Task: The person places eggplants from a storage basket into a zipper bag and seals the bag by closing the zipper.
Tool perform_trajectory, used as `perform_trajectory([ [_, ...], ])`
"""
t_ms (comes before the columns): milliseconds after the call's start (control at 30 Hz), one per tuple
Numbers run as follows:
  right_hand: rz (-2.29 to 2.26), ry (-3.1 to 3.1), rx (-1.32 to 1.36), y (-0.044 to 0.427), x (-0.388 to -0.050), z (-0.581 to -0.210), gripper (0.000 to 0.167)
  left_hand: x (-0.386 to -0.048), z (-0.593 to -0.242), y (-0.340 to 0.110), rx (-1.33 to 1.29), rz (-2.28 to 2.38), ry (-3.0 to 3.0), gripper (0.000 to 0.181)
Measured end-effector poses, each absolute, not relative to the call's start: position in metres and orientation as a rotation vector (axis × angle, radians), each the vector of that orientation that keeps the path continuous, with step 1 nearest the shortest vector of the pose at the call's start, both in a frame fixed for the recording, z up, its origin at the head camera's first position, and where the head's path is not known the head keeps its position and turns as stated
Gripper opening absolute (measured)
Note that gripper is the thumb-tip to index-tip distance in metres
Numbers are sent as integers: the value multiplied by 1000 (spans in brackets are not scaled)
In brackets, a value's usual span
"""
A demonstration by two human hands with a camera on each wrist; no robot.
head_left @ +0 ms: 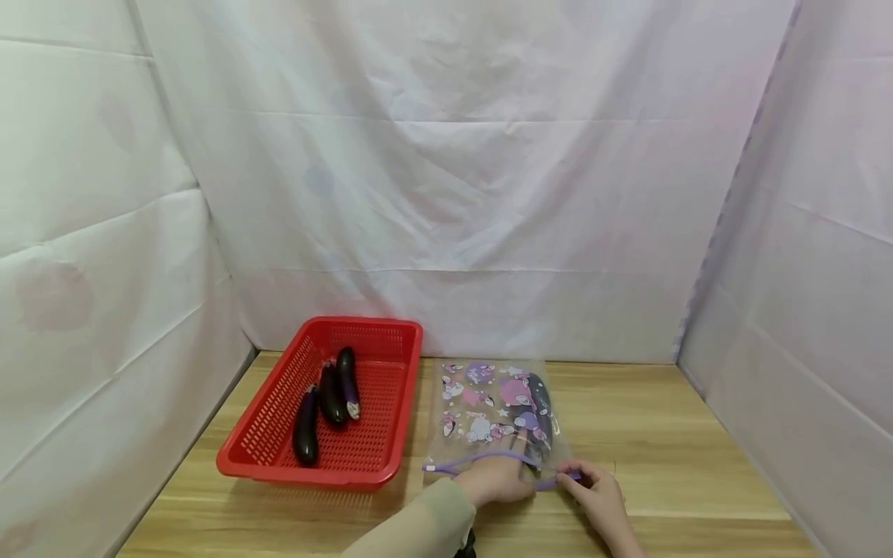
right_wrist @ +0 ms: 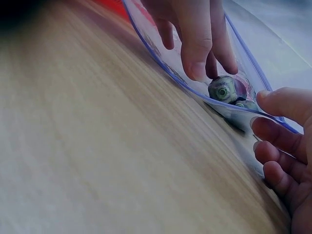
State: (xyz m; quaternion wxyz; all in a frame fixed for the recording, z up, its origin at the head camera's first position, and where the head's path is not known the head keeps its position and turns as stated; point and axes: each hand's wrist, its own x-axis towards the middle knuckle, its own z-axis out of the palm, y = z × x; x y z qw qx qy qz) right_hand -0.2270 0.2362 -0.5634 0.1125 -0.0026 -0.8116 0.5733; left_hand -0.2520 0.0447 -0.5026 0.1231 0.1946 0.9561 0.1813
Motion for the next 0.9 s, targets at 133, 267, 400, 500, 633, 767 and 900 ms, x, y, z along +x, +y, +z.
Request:
perform_trajectory([
  [133, 1679, -2366, -5, 239, -230, -574, 9, -247, -506, 40, 614, 554, 2775, 95],
  [267, 1657, -2372, 2, 240, -232, -575, 9, -239, -507, 32, 713, 544, 2754, 91],
  [400, 1639, -2400, -2, 241, -233, -571, 9, -225, -502, 20, 814, 492, 2735, 83],
  [500, 1631, -2418, -25, 241, -234, -568, 10, -215, -497, 10, 873, 473, 2721, 84],
  [633, 1633, -2431, -33, 238, -231, -559, 9, -200, -490, -7, 957, 476, 2707, 90],
  [767, 1596, -2445, -9, 233, -224, -548, 8, -186, -487, -26, 1088, 452, 2726, 90],
  [900, 1548, -2476, -16, 240, -228, -562, 8, -171, -472, -43, 1199, 463, 2749, 87],
])
